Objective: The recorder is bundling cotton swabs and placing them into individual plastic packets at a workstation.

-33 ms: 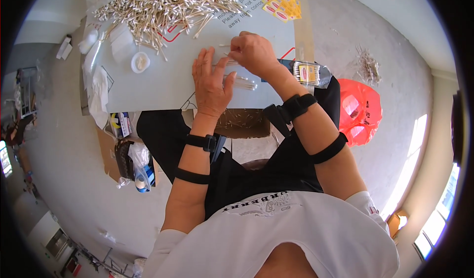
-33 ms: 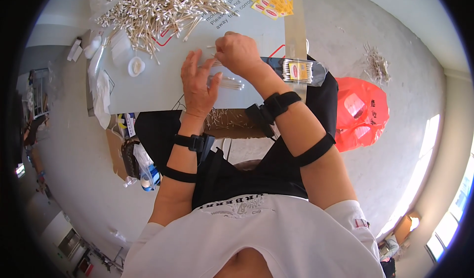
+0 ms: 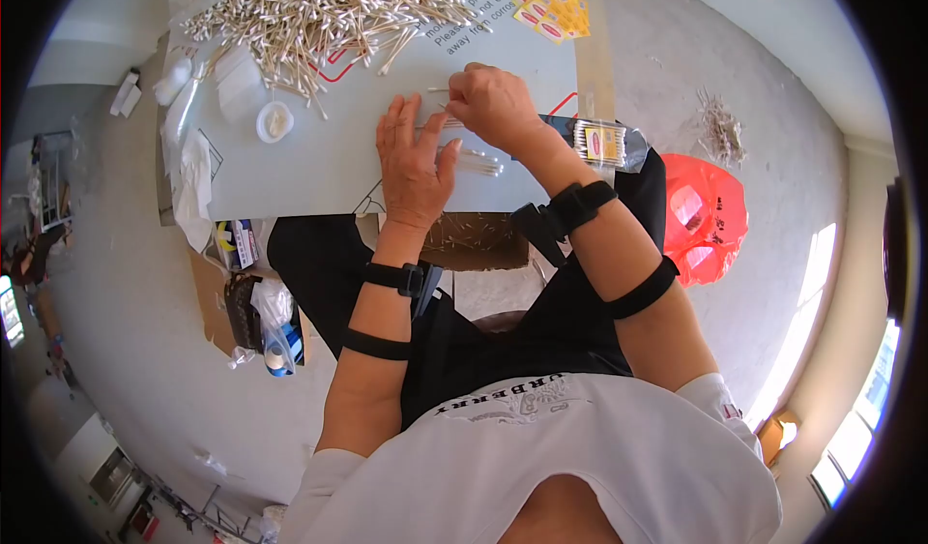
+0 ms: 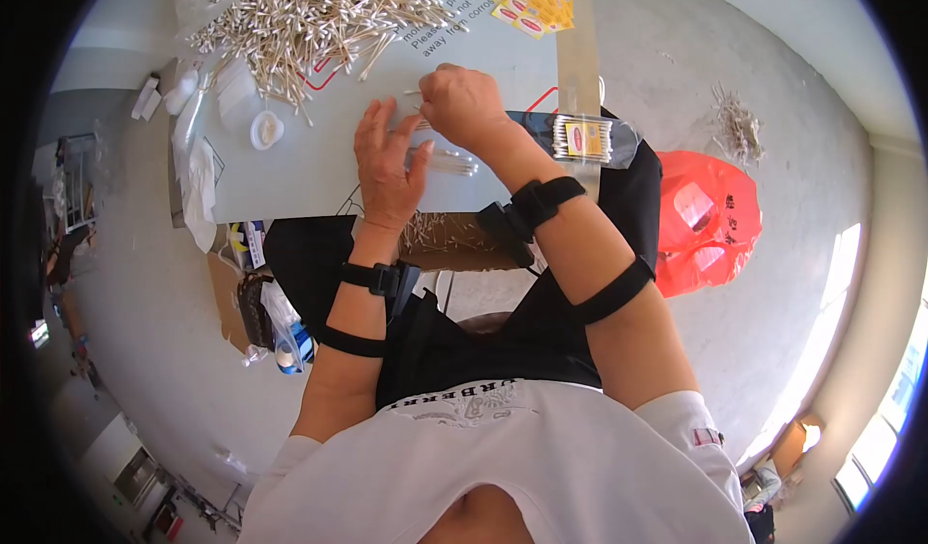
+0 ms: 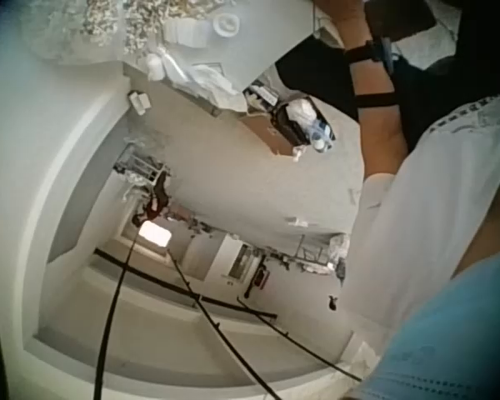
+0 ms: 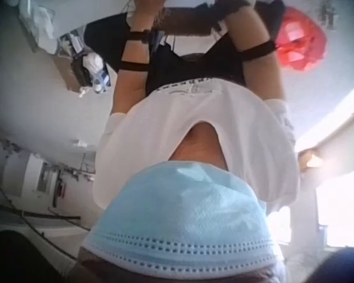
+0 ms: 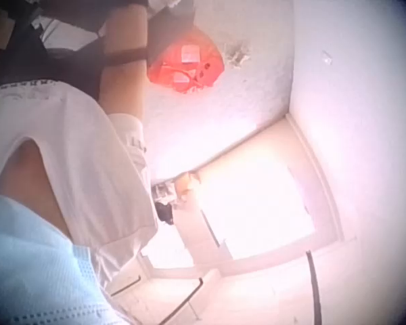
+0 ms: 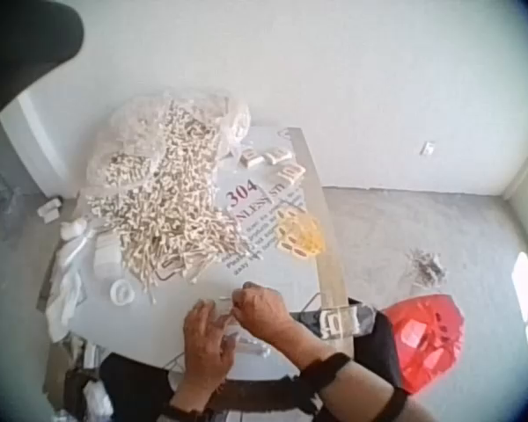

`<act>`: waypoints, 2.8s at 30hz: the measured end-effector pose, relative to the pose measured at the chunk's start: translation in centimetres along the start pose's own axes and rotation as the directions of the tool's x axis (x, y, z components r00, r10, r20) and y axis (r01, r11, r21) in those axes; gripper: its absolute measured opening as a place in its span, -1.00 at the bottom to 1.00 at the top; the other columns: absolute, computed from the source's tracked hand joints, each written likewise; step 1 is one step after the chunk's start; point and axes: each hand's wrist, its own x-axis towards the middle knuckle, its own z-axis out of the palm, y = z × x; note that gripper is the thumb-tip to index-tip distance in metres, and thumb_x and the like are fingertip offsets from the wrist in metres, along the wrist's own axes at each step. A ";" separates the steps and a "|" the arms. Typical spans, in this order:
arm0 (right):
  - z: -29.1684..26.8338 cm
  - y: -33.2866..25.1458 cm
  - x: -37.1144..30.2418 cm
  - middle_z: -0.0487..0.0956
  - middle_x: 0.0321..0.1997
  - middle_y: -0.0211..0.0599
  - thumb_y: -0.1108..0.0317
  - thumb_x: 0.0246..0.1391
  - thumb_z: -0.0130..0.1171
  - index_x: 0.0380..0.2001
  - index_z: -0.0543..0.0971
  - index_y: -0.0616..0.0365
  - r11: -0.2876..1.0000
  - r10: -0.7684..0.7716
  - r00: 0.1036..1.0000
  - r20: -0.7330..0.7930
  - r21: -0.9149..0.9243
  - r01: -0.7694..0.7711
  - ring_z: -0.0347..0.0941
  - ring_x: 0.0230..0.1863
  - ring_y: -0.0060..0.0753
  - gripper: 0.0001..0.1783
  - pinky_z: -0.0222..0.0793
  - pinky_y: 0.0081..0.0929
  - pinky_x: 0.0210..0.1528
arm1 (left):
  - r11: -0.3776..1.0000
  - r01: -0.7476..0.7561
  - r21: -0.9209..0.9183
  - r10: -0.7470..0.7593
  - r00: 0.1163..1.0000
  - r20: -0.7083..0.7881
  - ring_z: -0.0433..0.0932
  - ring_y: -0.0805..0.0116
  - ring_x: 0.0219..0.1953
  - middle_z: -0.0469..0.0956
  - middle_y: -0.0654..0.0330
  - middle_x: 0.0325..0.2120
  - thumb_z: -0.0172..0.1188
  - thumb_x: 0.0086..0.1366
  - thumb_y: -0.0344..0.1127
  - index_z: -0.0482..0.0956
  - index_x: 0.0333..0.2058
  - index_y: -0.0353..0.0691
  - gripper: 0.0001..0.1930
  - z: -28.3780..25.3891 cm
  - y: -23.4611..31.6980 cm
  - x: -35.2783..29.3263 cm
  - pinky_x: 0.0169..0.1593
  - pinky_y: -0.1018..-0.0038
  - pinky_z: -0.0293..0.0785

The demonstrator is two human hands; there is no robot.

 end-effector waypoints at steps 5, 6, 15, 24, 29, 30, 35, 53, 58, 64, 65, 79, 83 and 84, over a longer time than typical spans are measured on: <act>0.2 -1.8 1.0 0.60 -0.35 -0.16 0.34 -0.13 0.22 -0.49 0.63 0.11 0.975 -0.048 0.990 0.133 -0.210 0.076 0.58 -0.29 -0.03 -0.89 0.50 -0.22 -0.26 | 1.000 -0.007 0.008 0.007 1.000 -0.031 0.26 -0.08 0.24 0.44 0.00 0.08 0.28 0.11 -0.31 0.60 -0.11 -0.17 -0.67 0.2 -0.7 -0.4 0.33 0.01 0.06; 0.1 -2.1 1.2 0.60 -0.32 -0.14 0.33 -0.13 0.23 -0.47 0.64 0.12 0.958 -0.059 0.981 0.183 -0.267 0.108 0.59 -0.29 -0.02 -0.87 0.51 -0.22 -0.25 | 1.000 -0.011 0.017 0.012 0.999 -0.038 0.28 -0.08 0.23 0.46 0.02 0.07 0.29 0.10 -0.31 0.60 -0.11 -0.17 -0.67 0.2 -0.9 -0.5 0.32 0.00 0.07; -0.1 2.3 1.8 0.56 -0.63 -0.25 0.43 -0.13 0.25 -0.58 0.58 0.31 0.742 0.432 0.855 -0.286 0.652 -0.156 0.46 -0.60 -0.44 -0.87 0.42 -0.47 -0.45 | 1.000 -0.021 0.020 0.021 0.999 -0.035 0.28 -0.05 0.22 0.45 0.03 0.07 0.30 0.09 -0.30 0.60 -0.10 -0.17 -0.64 0.2 -0.4 -0.3 0.33 0.01 0.06; -5.8 -0.6 -4.4 0.55 -0.52 -0.44 0.56 -0.06 0.20 -0.45 0.56 0.25 0.492 0.223 0.932 0.285 0.793 -0.360 0.34 -0.54 -0.75 -0.95 0.19 -0.74 -0.53 | 0.999 -0.005 0.052 0.007 1.000 -0.023 0.30 -0.02 0.23 0.45 0.04 0.10 0.27 0.14 -0.25 0.50 0.03 -0.29 -0.52 0.1 -0.7 -0.4 0.32 0.08 0.08; -3.7 -1.8 -9.9 0.54 -0.56 -0.41 0.50 -0.03 0.20 -0.47 0.55 0.28 0.780 -0.014 0.870 0.493 0.549 -0.299 0.38 -0.51 -0.68 -0.94 0.33 -0.60 -0.44 | 0.999 -0.021 0.045 0.022 1.000 -0.020 0.29 -0.03 0.23 0.43 0.01 0.10 0.26 0.17 -0.22 0.46 0.06 -0.33 -0.50 0.3 -0.7 -0.3 0.32 0.08 0.09; -3.2 -1.8 -10.0 0.54 -0.56 -0.41 0.50 -0.03 0.20 -0.47 0.55 0.28 0.780 -0.016 0.869 0.495 0.550 -0.299 0.38 -0.51 -0.68 -0.94 0.33 -0.60 -0.44 | 0.999 -0.019 0.048 0.020 1.000 -0.021 0.29 -0.02 0.23 0.42 0.00 0.11 0.25 0.17 -0.22 0.44 0.07 -0.33 -0.49 0.3 -0.9 -0.4 0.32 0.08 0.09; -1.8 -1.9 -6.5 0.52 -0.57 -0.19 0.49 -0.05 0.23 -0.43 0.54 0.29 0.884 0.147 0.986 0.083 0.435 -0.169 0.43 -0.54 -0.39 -0.89 0.36 -0.46 -0.42 | 0.999 0.021 -0.038 -0.023 0.998 -0.059 0.25 -0.07 0.24 0.37 -0.05 0.13 0.21 0.17 -0.33 0.36 0.10 -0.35 -0.48 0.3 -0.9 -0.4 0.33 0.03 0.07; 1.9 0.6 9.1 0.48 -0.31 -0.33 0.48 -0.08 0.14 -0.51 0.51 0.11 0.861 -0.495 0.838 -0.228 -0.253 0.440 0.48 -0.18 -0.19 -0.98 0.48 -0.32 -0.23 | 0.983 0.093 -0.157 -0.109 0.990 -0.094 0.29 -0.13 0.18 0.35 -0.11 0.11 0.17 0.17 -0.47 0.33 0.10 -0.38 -0.50 0.3 -0.7 -0.5 0.26 0.10 0.22; 0.6 1.4 5.7 0.47 -0.36 -0.31 0.48 -0.03 0.13 -0.51 0.47 0.11 0.917 -0.398 0.874 -0.278 -0.133 0.375 0.48 -0.19 -0.17 -0.95 0.46 -0.27 -0.24 | 0.988 0.064 -0.140 -0.080 0.991 -0.111 0.29 -0.14 0.18 0.34 -0.12 0.12 0.16 0.16 -0.48 0.32 0.11 -0.38 -0.49 0.2 -0.9 -0.5 0.25 0.11 0.23; 0.4 2.4 2.5 0.51 -0.32 -0.28 0.45 0.00 0.16 -0.42 0.54 0.13 0.988 -0.142 0.989 -0.029 0.061 0.144 0.50 -0.24 -0.11 -0.96 0.45 -0.31 -0.21 | 0.973 0.114 -0.198 -0.139 0.984 -0.115 0.29 -0.16 0.19 0.32 -0.16 0.14 0.12 0.15 -0.53 0.30 0.14 -0.37 -0.47 0.2 -0.7 -0.3 0.25 0.14 0.24; 0.3 2.9 2.5 0.54 -0.33 -0.31 0.47 0.00 0.16 -0.38 0.57 0.15 0.984 -0.122 0.986 -0.113 0.114 0.135 0.52 -0.28 -0.21 -0.93 0.44 -0.39 -0.22 | 0.973 0.110 -0.202 -0.138 0.981 -0.133 0.31 -0.14 0.18 0.34 -0.14 0.13 0.12 0.15 -0.54 0.31 0.14 -0.35 -0.47 0.3 -0.7 -0.3 0.25 0.15 0.25; -2.6 0.8 -7.4 0.56 -0.65 -0.26 0.43 -0.08 0.31 -0.50 0.62 0.31 0.770 0.316 0.932 0.179 0.525 -0.362 0.44 -0.61 -0.56 -0.87 0.40 -0.52 -0.48 | 0.996 -0.002 -0.091 0.008 0.998 0.064 0.46 0.11 -0.16 0.51 0.21 -0.32 0.24 0.08 -0.50 0.61 -0.29 -0.14 -0.81 0.4 -3.6 7.6 -0.05 0.24 0.39; -2.4 -2.6 -10.8 0.59 -0.57 -0.34 0.45 0.09 0.20 -0.37 0.62 0.33 0.482 0.159 0.739 0.654 0.602 -0.636 0.47 -0.60 -0.65 -0.87 0.32 -0.70 -0.59 | 0.998 -0.009 -0.055 0.017 0.987 0.162 0.47 0.17 -0.18 0.53 0.24 -0.35 0.21 0.11 -0.50 0.62 -0.32 -0.14 -0.85 1.0 -3.3 7.8 -0.05 0.32 0.42; -1.7 -2.6 -11.2 0.59 -0.57 -0.34 0.45 0.09 0.20 -0.37 0.62 0.33 0.477 0.162 0.738 0.655 0.603 -0.639 0.47 -0.60 -0.65 -0.87 0.32 -0.70 -0.59 | 0.998 -0.013 -0.058 0.023 0.984 0.176 0.45 0.15 -0.18 0.52 0.24 -0.36 0.22 0.10 -0.50 0.62 -0.35 -0.12 -0.86 0.9 -3.1 7.7 -0.05 0.28 0.39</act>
